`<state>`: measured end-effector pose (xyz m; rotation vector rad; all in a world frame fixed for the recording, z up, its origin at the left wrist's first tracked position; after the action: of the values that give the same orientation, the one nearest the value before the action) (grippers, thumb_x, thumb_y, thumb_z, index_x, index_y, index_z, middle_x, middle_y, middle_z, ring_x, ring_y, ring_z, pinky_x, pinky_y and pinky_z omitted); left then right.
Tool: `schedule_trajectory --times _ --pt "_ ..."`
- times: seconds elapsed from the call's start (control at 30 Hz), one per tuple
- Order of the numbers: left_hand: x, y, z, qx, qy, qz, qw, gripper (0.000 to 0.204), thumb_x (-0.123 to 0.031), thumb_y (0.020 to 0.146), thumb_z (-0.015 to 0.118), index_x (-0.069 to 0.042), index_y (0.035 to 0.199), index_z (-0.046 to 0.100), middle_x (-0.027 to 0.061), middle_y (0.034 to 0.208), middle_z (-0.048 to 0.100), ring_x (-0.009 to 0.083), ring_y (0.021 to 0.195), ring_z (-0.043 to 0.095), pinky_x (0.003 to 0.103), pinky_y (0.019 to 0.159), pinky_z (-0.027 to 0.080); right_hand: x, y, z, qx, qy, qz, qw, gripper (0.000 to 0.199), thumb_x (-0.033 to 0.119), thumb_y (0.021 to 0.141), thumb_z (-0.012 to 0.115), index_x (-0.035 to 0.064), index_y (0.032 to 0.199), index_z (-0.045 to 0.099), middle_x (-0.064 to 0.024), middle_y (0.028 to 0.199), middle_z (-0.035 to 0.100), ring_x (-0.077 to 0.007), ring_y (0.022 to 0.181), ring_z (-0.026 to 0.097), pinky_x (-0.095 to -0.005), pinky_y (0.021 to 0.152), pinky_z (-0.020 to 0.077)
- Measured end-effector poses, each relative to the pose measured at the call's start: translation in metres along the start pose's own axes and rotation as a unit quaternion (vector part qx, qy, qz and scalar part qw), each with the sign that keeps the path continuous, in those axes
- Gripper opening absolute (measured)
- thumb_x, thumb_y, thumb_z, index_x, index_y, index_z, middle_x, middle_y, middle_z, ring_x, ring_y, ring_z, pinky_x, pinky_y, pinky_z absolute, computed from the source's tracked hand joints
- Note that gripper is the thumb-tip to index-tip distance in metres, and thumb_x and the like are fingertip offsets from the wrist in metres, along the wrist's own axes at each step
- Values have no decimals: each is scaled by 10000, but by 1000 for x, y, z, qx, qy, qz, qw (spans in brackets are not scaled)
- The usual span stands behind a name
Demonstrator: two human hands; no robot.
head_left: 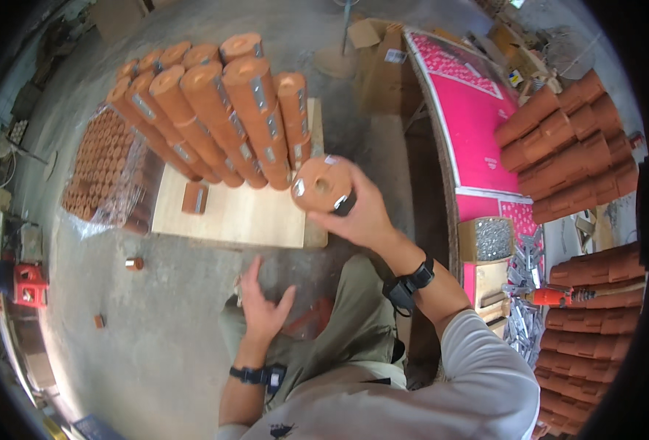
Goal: The recorder picks up cylindrical clay or wood components, stacks them, and then uses a power screwdriver to attach metal brackets to the components on a workbench.
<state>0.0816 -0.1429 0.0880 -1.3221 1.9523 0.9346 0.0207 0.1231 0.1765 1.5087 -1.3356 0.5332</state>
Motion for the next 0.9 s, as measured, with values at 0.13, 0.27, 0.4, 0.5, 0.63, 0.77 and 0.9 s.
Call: schedule_trajectory --times 0.13,0.27,0.4,0.5,0.63,0.77,0.9 --pt "51 -64 -18 27 45 -66 996 718 -144 791 790 20 1407 459 239 1289 560 415 1209 523 488 1066 398 -13 68 -47 -155 14 3 988 805 236 736 891 12 1390 477 -151 1275 645 -222 1206 616 -371 1031 482" --pt "80 -127 -37 42 152 -82 984 624 -140 808 741 3 1362 492 240 1315 536 415 1247 495 491 1088 383 -36 137 -66 -148 10 -49 988 806 218 754 890 -16 1395 462 -146 1288 634 -208 1202 613 -358 1030 484" --pt "89 -154 -45 5 157 -121 980 616 -154 792 735 -3 1341 500 230 1288 548 421 1226 497 516 1059 387 -46 180 -48 -88 51 -34 994 785 192 773 885 -35 1391 457 -133 1306 617 -191 1190 611 -332 1003 498" --pt "89 -146 -45 -4 186 -147 971 584 -165 791 726 -7 1313 518 217 1285 558 415 1232 497 516 1056 387 -57 196 -39 -82 97 -13 992 766 169 788 876 -37 1393 453 -129 1297 615 -181 1177 613 -314 973 514" --pt "95 -145 -45 14 211 -145 966 548 -161 789 720 -21 1287 539 190 1272 583 400 1218 510 494 1049 402 -44 199 -35 -95 99 28 990 752 128 810 859 -37 1408 433 -131 1295 610 -179 1165 620 -302 950 532" --pt "95 -144 -43 11 204 -128 971 516 -153 787 716 -29 1260 553 177 1260 598 395 1190 526 494 1034 406 -36 209 -26 -70 139 -15 988 751 95 823 844 -46 1425 418 -134 1339 586 -181 1200 603 -314 1002 520" --pt "101 -144 -46 0 197 -132 972 496 -142 785 716 -35 1244 562 175 1258 598 396 1176 530 494 1024 409 -29 217 -13 -50 112 2 992 759 92 831 838 -49 1441 409 -129 1354 580 -181 1224 590 -309 1024 504"
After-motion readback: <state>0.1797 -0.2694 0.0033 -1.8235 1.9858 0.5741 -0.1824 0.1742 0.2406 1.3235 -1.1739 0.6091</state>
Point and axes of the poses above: each hand's wrist, its own y-axis towards the middle knuckle, its own z-axis out of the palm, x = y × z, the point moved 3 cm from there along y, towards the middle knuckle
